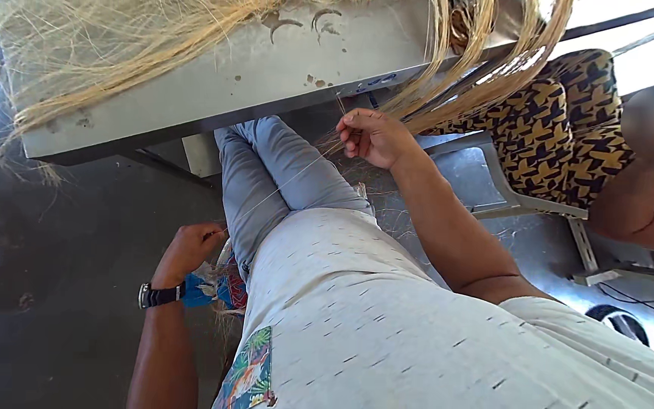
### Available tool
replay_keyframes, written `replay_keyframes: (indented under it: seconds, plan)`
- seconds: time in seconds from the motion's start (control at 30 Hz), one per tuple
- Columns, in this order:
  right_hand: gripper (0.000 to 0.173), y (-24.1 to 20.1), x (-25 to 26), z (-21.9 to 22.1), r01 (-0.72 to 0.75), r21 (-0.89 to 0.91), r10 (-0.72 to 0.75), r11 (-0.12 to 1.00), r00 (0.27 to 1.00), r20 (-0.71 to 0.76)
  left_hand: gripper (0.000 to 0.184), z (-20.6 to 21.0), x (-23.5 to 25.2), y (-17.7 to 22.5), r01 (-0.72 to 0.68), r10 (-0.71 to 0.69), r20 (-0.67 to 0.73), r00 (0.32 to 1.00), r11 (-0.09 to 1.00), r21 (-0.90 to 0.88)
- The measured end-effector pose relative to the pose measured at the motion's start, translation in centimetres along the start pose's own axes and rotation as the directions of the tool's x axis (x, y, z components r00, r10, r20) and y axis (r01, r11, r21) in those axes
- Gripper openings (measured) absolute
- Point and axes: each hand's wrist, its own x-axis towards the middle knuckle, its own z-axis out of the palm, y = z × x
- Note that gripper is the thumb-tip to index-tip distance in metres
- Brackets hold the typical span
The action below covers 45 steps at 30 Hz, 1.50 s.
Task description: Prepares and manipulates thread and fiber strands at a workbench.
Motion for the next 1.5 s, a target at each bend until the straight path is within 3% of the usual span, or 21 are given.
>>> replay_keyframes:
  seconds: [0.43,0.67,0.77,0.83,0.9,0.97,1.07,1.2,1.3,1.4,1.5]
  plan:
    - [0.024,-1.3,-0.5,-0.1,0.188,-0.063,-0.185,0.980,0.982,0.045,0.025,0.1,-0.4,-1.3,0.170,-0.177,0.135,0.975,0.983,0.066]
    - [0.023,-2.7,-0.9,-2.2,0.319,-0.170,-0.336,0.932,0.939,-0.079,0.023,-1.6,-2.5,-3.0,0.322,-0.327,0.129,0.936,0.945,0.060]
    - [0.025,-2.1,-1.1,-2.0,0.341,-0.315,-0.383,0.885,0.920,-0.080,0.021,-2.7,-3.6,-2.2,0.221,-0.202,0.147,0.968,0.968,-0.122]
    - [0.010,-1.5,-1.7,-1.1,0.311,-0.462,-0.329,0.830,0.943,0.043,0.021,-3.1,-3.8,-0.8,0.083,-0.057,0.098,0.994,0.954,-0.287]
    - [0.030,-0.8,-2.4,1.0,0.255,-0.550,-0.137,0.795,0.960,0.246,0.020,-3.4,-3.7,1.3,-0.061,0.064,-0.007,0.998,0.912,-0.405]
    - [0.017,0.4,-3.3,3.5,0.240,-0.597,0.022,0.766,0.917,0.397,0.019,-3.5,-3.3,3.7,-0.194,0.163,-0.106,0.981,0.862,-0.468]
    - [0.031,2.1,-4.0,6.8,0.301,-0.559,0.108,0.773,0.805,0.583,0.019,-3.4,-2.6,6.9,-0.348,0.283,-0.205,0.937,0.811,-0.470]
    - [0.036,2.5,-4.1,10.0,0.065,-0.354,0.169,0.933,0.790,0.590,0.020,-2.3,-0.7,10.1,-0.478,0.438,-0.192,0.878,0.798,-0.367]
    - [0.037,2.1,-3.4,10.2,-0.085,-0.156,0.154,0.984,0.847,0.509,0.021,-1.0,0.5,10.8,-0.496,0.484,-0.125,0.866,0.799,-0.340]
    - [0.034,1.7,-2.9,9.5,-0.140,-0.074,0.159,0.987,0.875,0.457,0.024,-0.2,0.9,10.0,-0.449,0.450,-0.072,0.890,0.839,-0.307]
    - [0.032,1.5,-2.3,8.4,-0.099,-0.081,0.123,0.992,0.914,0.387,0.025,0.2,1.0,8.5,-0.395,0.395,-0.056,0.917,0.879,-0.268]
